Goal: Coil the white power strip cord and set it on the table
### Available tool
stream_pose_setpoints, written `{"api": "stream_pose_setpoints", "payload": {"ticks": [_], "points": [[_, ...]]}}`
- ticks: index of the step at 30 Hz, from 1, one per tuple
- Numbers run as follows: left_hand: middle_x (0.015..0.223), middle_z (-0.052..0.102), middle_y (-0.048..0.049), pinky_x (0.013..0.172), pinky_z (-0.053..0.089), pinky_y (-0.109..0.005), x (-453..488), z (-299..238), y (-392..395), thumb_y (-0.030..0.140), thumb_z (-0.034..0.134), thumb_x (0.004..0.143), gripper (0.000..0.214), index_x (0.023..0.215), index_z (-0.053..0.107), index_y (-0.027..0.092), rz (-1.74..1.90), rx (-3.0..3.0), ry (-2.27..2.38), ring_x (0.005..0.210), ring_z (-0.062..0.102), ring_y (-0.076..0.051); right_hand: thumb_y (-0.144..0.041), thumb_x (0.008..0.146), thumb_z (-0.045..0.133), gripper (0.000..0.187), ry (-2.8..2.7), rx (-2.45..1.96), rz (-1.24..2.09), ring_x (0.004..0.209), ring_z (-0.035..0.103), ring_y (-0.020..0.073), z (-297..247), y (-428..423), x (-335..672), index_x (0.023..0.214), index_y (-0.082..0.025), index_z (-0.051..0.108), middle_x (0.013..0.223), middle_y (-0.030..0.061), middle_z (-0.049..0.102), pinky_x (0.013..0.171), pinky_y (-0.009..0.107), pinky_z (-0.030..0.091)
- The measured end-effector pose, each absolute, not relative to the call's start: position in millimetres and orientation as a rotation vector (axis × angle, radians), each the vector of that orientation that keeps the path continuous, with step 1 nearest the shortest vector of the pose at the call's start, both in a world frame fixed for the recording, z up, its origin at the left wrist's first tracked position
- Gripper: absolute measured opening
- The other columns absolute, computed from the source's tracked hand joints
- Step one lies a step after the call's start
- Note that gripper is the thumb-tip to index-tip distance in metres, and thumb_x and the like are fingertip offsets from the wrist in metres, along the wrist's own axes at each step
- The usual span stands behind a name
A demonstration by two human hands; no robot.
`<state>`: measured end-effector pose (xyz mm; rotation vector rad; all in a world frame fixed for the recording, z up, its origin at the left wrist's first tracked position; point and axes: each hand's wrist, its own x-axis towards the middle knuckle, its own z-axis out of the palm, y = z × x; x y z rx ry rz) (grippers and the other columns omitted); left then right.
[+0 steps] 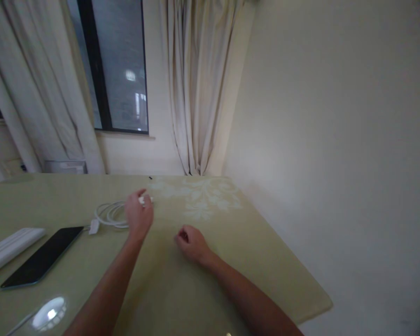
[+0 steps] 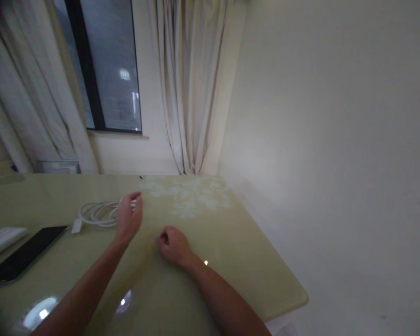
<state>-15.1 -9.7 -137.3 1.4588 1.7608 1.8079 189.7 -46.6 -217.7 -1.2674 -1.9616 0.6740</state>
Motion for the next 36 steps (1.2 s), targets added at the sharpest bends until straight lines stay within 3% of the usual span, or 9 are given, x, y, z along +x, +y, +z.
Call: {"api": "stream_pose_setpoints", "payload": {"ticks": [2,5,14,26,29,31,34,36], "points": [[0.122,0.068,-0.0183,0.114,0.040,-0.048,26,-153,-33,0.041,0.051,0.095,0.031,0.113,0.067,0.020,1.631,1.647,1.512,0.125,0.060,-0.034,-0.026,0.086,0.069,0.013,-2.137,-1.273,0.549,0.083,0.064,0.0194,-222,-55,190,0.095,-0.017,0.071,0.095,0.0072,0.073,0.077,0.030,0.048],[0.108,0.076,-0.0112,0.100,0.052,-0.039,63,-186,-68,0.044,0.065,0.090,0.025,0.101,0.075,0.025,1.364,1.853,1.238,0.106,0.070,-0.029,-0.017,0.086,0.064,0.018,-2.266,-1.199,0.539,0.094,0.069,0.0230,-227,-59,193,0.102,-0.017,0.074,0.107,0.0126,0.078,0.085,0.032,0.053],[0.119,0.074,-0.0129,0.105,0.050,-0.041,47,-212,-80,0.050,0.051,0.102,0.040,0.117,0.074,0.020,1.018,2.080,1.133,0.112,0.068,-0.026,-0.016,0.087,0.061,0.031,-2.383,-1.058,0.544,0.104,0.073,0.0241,-227,-62,195,0.113,-0.017,0.077,0.116,0.0137,0.080,0.095,0.031,0.055],[0.115,0.076,-0.0113,0.100,0.053,-0.039,46,-212,-78,0.045,0.050,0.104,0.037,0.117,0.076,0.023,1.016,2.130,1.155,0.107,0.070,-0.025,-0.016,0.089,0.060,0.033,-2.434,-1.093,0.527,0.107,0.074,0.0266,-236,-52,190,0.116,-0.016,0.079,0.119,0.0147,0.080,0.096,0.033,0.053],[0.112,0.076,-0.0100,0.096,0.055,-0.038,48,-213,-78,0.042,0.048,0.104,0.033,0.112,0.075,0.025,1.040,2.174,1.155,0.104,0.071,-0.025,-0.014,0.088,0.061,0.033,-2.454,-1.136,0.526,0.113,0.072,0.0272,-233,-54,191,0.114,-0.015,0.079,0.124,0.0158,0.078,0.099,0.032,0.050],[0.104,0.075,-0.0090,0.090,0.057,-0.037,45,-213,-72,0.044,0.048,0.103,0.032,0.103,0.074,0.026,1.184,2.167,1.279,0.097,0.072,-0.025,-0.015,0.087,0.061,0.033,-2.445,-1.185,0.519,0.107,0.073,0.0266,-229,-56,193,0.115,-0.015,0.079,0.118,0.0151,0.080,0.094,0.032,0.051],[0.097,0.068,-0.0120,0.090,0.056,-0.046,21,-206,-53,0.046,0.041,0.101,0.035,0.101,0.065,0.021,1.535,1.957,1.675,0.096,0.067,-0.030,-0.022,0.090,0.061,0.033,-2.398,-1.222,0.541,0.088,0.073,0.0223,-223,-60,196,0.119,-0.020,0.076,0.098,0.0082,0.081,0.083,0.030,0.050],[0.113,0.062,-0.0197,0.105,0.046,-0.060,-9,-202,-38,0.040,0.034,0.101,0.040,0.116,0.060,0.013,1.696,1.773,1.910,0.117,0.059,-0.038,-0.025,0.092,0.062,0.031,-2.378,-1.221,0.563,0.082,0.070,0.0196,-221,-63,198,0.120,-0.023,0.075,0.091,0.0044,0.079,0.081,0.029,0.047]]}}
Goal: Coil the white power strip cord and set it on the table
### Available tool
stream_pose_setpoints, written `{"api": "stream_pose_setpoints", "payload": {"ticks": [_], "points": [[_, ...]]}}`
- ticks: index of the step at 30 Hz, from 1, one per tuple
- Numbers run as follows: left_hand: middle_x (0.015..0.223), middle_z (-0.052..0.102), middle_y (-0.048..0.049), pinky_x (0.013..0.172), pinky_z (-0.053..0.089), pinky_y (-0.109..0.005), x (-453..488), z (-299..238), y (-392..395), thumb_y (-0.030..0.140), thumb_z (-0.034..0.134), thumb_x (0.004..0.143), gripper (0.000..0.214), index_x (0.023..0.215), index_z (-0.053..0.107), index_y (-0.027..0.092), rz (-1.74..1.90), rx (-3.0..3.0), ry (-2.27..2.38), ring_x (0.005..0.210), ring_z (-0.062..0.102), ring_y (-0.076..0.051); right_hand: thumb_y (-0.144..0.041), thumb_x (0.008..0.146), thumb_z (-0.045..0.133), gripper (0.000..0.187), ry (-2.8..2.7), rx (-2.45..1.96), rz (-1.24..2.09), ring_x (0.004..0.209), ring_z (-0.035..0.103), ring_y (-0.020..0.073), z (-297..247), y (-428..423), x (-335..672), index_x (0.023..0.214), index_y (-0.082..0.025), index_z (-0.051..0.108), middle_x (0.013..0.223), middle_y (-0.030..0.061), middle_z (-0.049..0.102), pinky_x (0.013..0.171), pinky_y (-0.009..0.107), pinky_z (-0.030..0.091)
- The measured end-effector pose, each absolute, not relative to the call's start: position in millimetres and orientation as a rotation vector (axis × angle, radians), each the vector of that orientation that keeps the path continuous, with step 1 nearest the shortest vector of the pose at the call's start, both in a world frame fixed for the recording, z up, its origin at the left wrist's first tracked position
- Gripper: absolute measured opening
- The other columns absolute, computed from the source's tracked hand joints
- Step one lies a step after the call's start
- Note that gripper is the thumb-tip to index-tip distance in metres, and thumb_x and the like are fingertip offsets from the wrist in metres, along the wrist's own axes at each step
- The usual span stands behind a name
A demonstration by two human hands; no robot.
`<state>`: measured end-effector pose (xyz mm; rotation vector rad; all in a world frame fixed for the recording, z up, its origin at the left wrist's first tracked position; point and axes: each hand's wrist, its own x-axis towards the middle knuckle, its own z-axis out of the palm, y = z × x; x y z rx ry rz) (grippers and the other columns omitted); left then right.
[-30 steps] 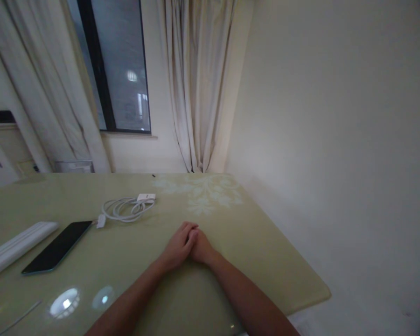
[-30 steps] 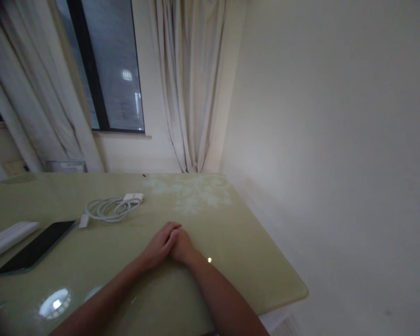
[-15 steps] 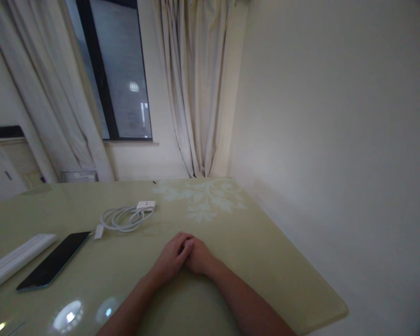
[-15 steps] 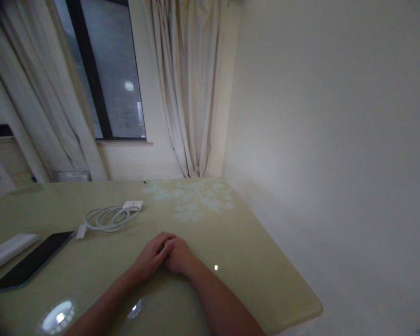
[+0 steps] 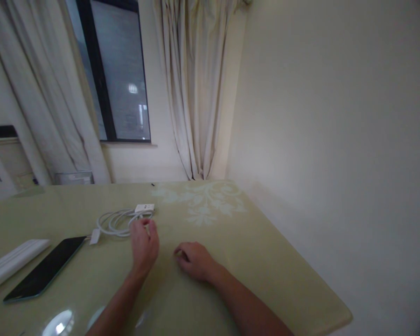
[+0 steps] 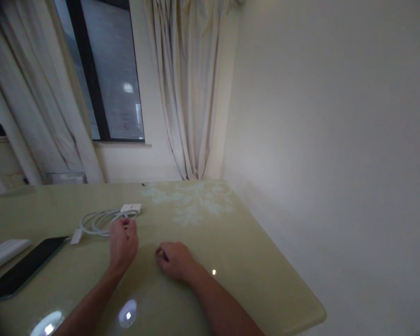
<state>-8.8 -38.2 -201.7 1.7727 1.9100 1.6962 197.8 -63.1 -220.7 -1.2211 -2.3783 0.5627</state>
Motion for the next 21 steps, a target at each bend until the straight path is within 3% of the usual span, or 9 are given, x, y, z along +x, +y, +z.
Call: {"api": "stream_pose_setpoints", "payload": {"ticks": [2,4,8,11,14,17,21], "points": [[0.124,0.059,-0.0260,0.112,0.039,-0.062,-43,-201,-28,0.031,0.036,0.095,0.045,0.127,0.056,0.006,1.684,1.641,2.239,0.129,0.052,-0.041,-0.025,0.092,0.063,0.029,-2.382,-1.202,0.563,0.081,0.067,0.0183,-221,-65,199,0.119,-0.023,0.075,0.091,0.0038,0.078,0.081,0.028,0.046],[0.131,0.060,-0.0269,0.112,0.041,-0.059,-71,-207,-23,0.026,0.039,0.092,0.053,0.138,0.053,0.004,1.312,1.704,2.456,0.131,0.053,-0.042,-0.025,0.092,0.065,0.029,-2.389,-1.178,0.553,0.083,0.066,0.0180,-222,-65,200,0.120,-0.022,0.075,0.094,0.0044,0.077,0.083,0.028,0.045],[0.143,0.059,-0.0266,0.108,0.042,-0.065,-94,-223,-21,0.038,0.044,0.092,0.054,0.134,0.062,0.008,0.759,1.786,2.501,0.140,0.046,-0.048,-0.024,0.092,0.065,0.028,-2.374,-1.156,0.572,0.081,0.064,0.0171,-221,-66,200,0.119,-0.021,0.075,0.091,0.0039,0.075,0.083,0.028,0.045],[0.130,0.065,-0.0291,0.109,0.043,-0.059,-93,-226,-19,0.036,0.044,0.090,0.050,0.121,0.069,0.005,0.667,1.913,2.447,0.134,0.054,-0.046,-0.021,0.091,0.065,0.026,-2.340,-1.148,0.589,0.083,0.063,0.0171,-220,-66,199,0.116,-0.020,0.076,0.091,0.0040,0.073,0.083,0.028,0.045],[0.109,0.073,-0.0221,0.106,0.046,-0.048,-89,-221,-17,0.026,0.038,0.091,0.039,0.101,0.073,0.013,0.685,1.999,2.361,0.112,0.067,-0.036,-0.016,0.090,0.065,0.026,-2.250,-1.142,0.620,0.087,0.062,0.0169,-223,-64,199,0.114,-0.017,0.075,0.097,0.0063,0.071,0.083,0.028,0.047],[0.097,0.075,-0.0148,0.088,0.052,-0.040,-84,-218,-18,0.023,0.033,0.095,0.036,0.091,0.069,0.020,0.751,1.983,2.312,0.095,0.072,-0.030,-0.013,0.091,0.062,0.023,-2.057,-1.175,0.685,0.087,0.062,0.0157,-228,-57,198,0.110,-0.016,0.075,0.102,0.0076,0.069,0.085,0.028,0.049],[0.084,0.074,-0.0098,0.068,0.047,-0.034,-70,-212,-27,0.038,0.038,0.098,0.028,0.094,0.061,0.022,0.886,1.927,2.282,0.076,0.071,-0.027,-0.021,0.095,0.060,0.015,-1.609,-1.218,0.945,0.084,0.062,0.0166,-233,-42,199,0.103,-0.017,0.073,0.095,0.0063,0.066,0.083,0.031,0.053]]}}
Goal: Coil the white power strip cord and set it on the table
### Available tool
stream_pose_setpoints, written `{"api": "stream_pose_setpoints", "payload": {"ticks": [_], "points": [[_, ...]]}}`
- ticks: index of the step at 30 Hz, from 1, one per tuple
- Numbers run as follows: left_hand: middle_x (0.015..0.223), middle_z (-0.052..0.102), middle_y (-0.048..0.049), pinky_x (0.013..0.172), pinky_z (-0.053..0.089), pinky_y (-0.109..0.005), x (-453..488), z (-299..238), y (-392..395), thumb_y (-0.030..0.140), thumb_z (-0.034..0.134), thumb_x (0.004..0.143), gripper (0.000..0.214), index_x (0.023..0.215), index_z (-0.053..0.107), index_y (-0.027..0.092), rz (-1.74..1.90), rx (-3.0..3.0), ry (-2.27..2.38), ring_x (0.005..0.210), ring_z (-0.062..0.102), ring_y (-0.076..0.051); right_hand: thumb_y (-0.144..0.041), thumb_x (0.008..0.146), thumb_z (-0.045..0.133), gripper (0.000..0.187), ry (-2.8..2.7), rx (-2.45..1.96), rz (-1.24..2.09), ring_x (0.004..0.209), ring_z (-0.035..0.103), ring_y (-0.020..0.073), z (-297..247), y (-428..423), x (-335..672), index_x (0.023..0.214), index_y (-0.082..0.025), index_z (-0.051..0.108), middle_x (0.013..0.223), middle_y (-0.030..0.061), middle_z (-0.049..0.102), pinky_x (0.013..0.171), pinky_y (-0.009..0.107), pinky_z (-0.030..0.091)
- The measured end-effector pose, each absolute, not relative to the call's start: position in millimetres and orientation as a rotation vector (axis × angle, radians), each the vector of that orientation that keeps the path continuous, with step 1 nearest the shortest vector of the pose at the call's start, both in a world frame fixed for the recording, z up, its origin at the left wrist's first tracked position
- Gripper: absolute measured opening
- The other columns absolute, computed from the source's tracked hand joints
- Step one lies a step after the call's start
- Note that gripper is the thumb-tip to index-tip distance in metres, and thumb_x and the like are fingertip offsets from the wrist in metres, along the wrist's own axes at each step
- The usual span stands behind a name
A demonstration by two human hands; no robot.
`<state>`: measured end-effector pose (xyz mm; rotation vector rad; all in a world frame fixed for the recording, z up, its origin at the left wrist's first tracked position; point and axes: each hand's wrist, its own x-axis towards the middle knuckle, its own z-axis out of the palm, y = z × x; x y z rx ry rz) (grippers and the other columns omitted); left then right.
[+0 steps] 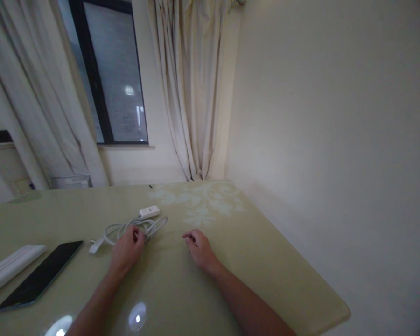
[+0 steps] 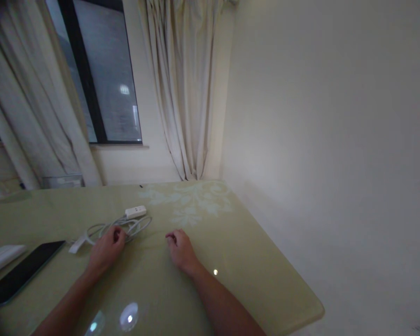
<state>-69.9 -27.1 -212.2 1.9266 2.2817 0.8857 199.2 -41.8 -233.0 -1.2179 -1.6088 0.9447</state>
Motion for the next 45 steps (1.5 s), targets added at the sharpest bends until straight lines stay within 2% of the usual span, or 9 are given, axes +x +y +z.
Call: {"api": "stream_pose_setpoints", "payload": {"ticks": [4,12,16,21,23,28,37,42,45], "points": [[0.062,0.062,-0.0004,0.059,0.039,-0.030,-46,-200,-42,0.046,0.051,0.089,0.023,0.083,0.055,0.025,1.056,1.943,2.055,0.058,0.062,-0.021,-0.048,0.098,0.058,0.031,-1.189,-1.174,1.229,0.086,0.066,0.0197,-236,-30,202,0.102,-0.019,0.067,0.095,0.0077,0.064,0.072,0.030,0.057],[0.062,0.061,0.0007,0.059,0.043,-0.027,-10,-199,-57,0.043,0.059,0.088,0.025,0.071,0.058,0.024,1.223,2.232,1.546,0.058,0.059,-0.017,-0.071,0.090,0.059,0.054,-0.971,-1.178,1.309,0.107,0.068,0.0216,-234,-20,222,0.113,-0.022,0.061,0.123,0.0134,0.063,0.085,0.032,0.059],[0.065,0.060,0.0000,0.061,0.044,-0.025,4,-201,-70,0.028,0.061,0.091,0.022,0.071,0.055,0.023,1.307,2.428,1.264,0.061,0.057,-0.015,-0.076,0.080,0.071,0.064,-1.015,-1.146,1.443,0.091,0.071,0.0199,-226,-20,225,0.101,-0.016,0.068,0.106,0.0126,0.072,0.086,0.035,0.057],[0.070,0.062,-0.0027,0.068,0.050,-0.026,22,-198,-92,0.015,0.058,0.094,0.018,0.078,0.060,0.023,1.223,2.663,0.891,0.070,0.060,-0.016,-0.093,0.069,0.065,0.085,-1.182,-1.015,1.566,0.087,0.072,0.0231,-218,-27,222,0.089,-0.011,0.075,0.089,0.0122,0.075,0.093,0.040,0.054],[0.085,0.069,-0.0065,0.081,0.055,-0.030,25,-198,-97,0.012,0.059,0.093,0.014,0.091,0.066,0.024,1.238,2.696,0.834,0.086,0.066,-0.019,-0.092,0.069,0.066,0.081,-1.270,-1.000,1.549,0.084,0.071,0.0223,-215,-33,219,0.084,-0.012,0.075,0.084,0.0087,0.074,0.091,0.039,0.053],[0.130,0.064,-0.0132,0.109,0.052,-0.044,26,-201,-101,0.000,0.054,0.085,0.055,0.133,0.060,0.028,1.304,2.705,0.805,0.131,0.059,-0.027,-0.066,0.080,0.076,0.048,-1.503,-0.938,1.454,0.090,0.067,0.0211,-204,-54,208,0.088,-0.018,0.076,0.087,0.0015,0.074,0.087,0.034,0.051],[0.144,0.042,-0.0155,0.097,0.063,-0.047,40,-187,-82,0.002,0.052,0.075,0.066,0.136,0.057,0.024,1.745,2.020,1.227,0.133,0.052,-0.029,-0.045,0.085,0.073,0.029,-1.488,-0.908,1.072,0.087,0.068,0.0208,-179,-59,203,0.094,-0.017,0.075,0.089,0.0042,0.074,0.085,0.033,0.053],[0.143,0.046,-0.0166,0.113,0.050,-0.056,30,-146,-37,0.010,0.067,0.073,0.070,0.140,0.051,0.021,1.911,1.434,1.581,0.131,0.051,-0.029,-0.037,0.086,0.071,0.020,-1.442,-0.797,0.765,0.088,0.069,0.0209,-126,-36,198,0.091,-0.018,0.076,0.090,0.0063,0.076,0.087,0.034,0.054],[0.130,0.060,-0.0141,0.098,0.059,-0.044,28,-121,-17,0.018,0.072,0.081,0.053,0.131,0.055,0.022,1.709,0.998,1.231,0.110,0.067,-0.023,-0.037,0.085,0.074,0.019,-1.344,-0.748,0.694,0.087,0.069,0.0204,-95,-24,194,0.087,-0.018,0.078,0.087,0.0060,0.076,0.085,0.033,0.055]]}}
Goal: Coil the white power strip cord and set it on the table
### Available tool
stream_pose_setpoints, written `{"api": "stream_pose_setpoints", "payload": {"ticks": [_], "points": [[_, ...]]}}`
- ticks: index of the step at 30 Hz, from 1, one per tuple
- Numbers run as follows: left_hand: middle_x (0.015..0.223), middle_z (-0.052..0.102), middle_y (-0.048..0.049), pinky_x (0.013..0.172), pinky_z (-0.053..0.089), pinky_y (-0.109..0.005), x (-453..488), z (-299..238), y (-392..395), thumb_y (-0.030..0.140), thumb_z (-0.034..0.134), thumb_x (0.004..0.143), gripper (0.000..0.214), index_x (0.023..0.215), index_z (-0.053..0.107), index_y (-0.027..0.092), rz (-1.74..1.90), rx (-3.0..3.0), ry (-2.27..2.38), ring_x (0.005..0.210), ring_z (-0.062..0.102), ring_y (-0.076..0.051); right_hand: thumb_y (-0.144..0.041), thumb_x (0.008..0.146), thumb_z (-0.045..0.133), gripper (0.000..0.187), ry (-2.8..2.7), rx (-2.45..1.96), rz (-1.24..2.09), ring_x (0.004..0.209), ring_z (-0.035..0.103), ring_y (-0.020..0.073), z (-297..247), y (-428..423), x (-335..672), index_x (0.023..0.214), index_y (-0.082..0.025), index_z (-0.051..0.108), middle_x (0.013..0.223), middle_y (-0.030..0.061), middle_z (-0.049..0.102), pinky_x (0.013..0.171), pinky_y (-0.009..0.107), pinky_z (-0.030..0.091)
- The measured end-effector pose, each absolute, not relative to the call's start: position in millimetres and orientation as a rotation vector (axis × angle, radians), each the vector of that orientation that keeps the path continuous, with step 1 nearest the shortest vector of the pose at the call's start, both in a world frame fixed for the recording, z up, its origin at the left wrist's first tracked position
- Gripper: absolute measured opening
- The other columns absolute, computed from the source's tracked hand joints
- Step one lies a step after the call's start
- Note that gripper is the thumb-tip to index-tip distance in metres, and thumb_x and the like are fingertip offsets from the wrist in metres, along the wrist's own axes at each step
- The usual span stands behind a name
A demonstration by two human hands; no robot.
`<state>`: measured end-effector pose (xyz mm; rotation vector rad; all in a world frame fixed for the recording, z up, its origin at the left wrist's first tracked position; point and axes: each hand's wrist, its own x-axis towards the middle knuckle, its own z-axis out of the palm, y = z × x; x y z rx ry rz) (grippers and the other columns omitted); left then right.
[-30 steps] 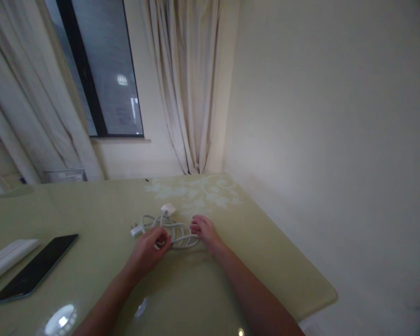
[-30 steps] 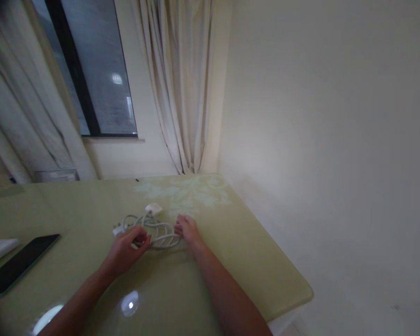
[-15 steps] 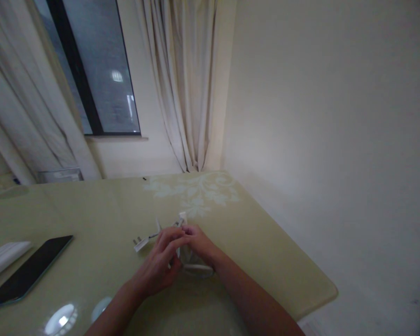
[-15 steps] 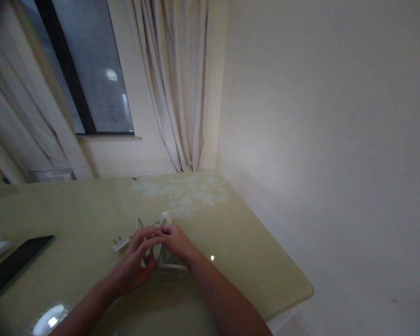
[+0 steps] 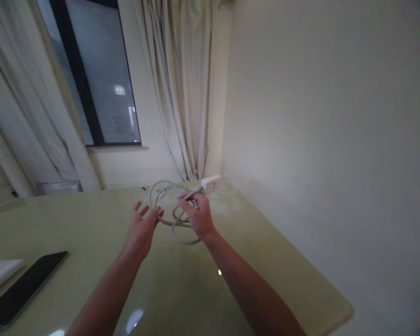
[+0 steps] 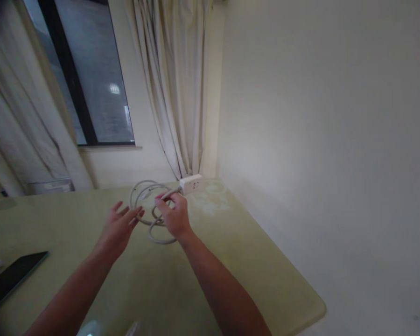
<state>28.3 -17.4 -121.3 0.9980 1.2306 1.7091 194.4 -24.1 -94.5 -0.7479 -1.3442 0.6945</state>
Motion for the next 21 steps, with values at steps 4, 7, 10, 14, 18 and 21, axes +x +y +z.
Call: {"api": "stream_pose_setpoints", "payload": {"ticks": [4,7,10,14,18,21], "points": [[0.092,0.070,-0.0087,0.077,0.061,-0.032,39,-104,-12,0.027,0.065,0.095,0.017,0.106,0.065,0.015,1.451,0.816,0.906,0.079,0.069,-0.016,-0.046,0.098,0.061,0.037,-1.374,-0.698,0.670,0.086,0.068,0.0183,-71,-23,198,0.085,-0.019,0.081,0.082,0.0051,0.073,0.084,0.031,0.054],[0.074,0.058,0.0026,0.067,0.057,-0.026,51,-102,-17,0.046,0.069,0.094,0.029,0.101,0.064,0.018,1.554,0.882,0.833,0.065,0.059,-0.011,-0.050,0.104,0.052,0.049,-1.415,-0.710,0.670,0.083,0.067,0.0170,-63,-28,207,0.084,-0.019,0.084,0.080,0.0049,0.074,0.081,0.030,0.053],[0.068,0.044,0.0074,0.065,0.054,-0.024,61,-102,-24,0.059,0.072,0.090,0.041,0.101,0.062,0.021,1.628,0.960,0.770,0.064,0.055,-0.011,-0.049,0.105,0.054,0.047,-1.370,-0.823,0.643,0.084,0.069,0.0178,-55,-33,217,0.088,-0.018,0.085,0.081,0.0053,0.076,0.083,0.031,0.053],[0.073,0.047,0.0055,0.075,0.057,-0.030,65,-94,-34,0.064,0.066,0.093,0.044,0.107,0.063,0.022,1.712,1.076,0.828,0.073,0.061,-0.014,-0.046,0.102,0.059,0.037,-1.406,-0.915,0.379,0.099,0.074,0.0228,-45,-41,227,0.097,-0.019,0.085,0.093,0.0077,0.081,0.095,0.037,0.053],[0.066,0.040,0.0071,0.076,0.056,-0.030,61,-78,-42,0.061,0.068,0.093,0.041,0.101,0.064,0.020,1.801,1.047,0.787,0.064,0.053,-0.012,-0.037,0.103,0.057,0.033,-1.378,-0.809,0.230,0.113,0.073,0.0242,-37,-51,231,0.115,-0.018,0.081,0.117,0.0111,0.081,0.103,0.039,0.054],[0.059,0.029,0.0096,0.053,0.045,-0.021,60,-68,-47,0.054,0.071,0.092,0.036,0.093,0.062,0.019,1.764,0.961,0.748,0.049,0.036,-0.008,-0.031,0.104,0.056,0.033,-1.453,-0.747,0.078,0.122,0.070,0.0238,-35,-55,233,0.125,-0.018,0.077,0.127,0.0118,0.077,0.110,0.041,0.052]]}}
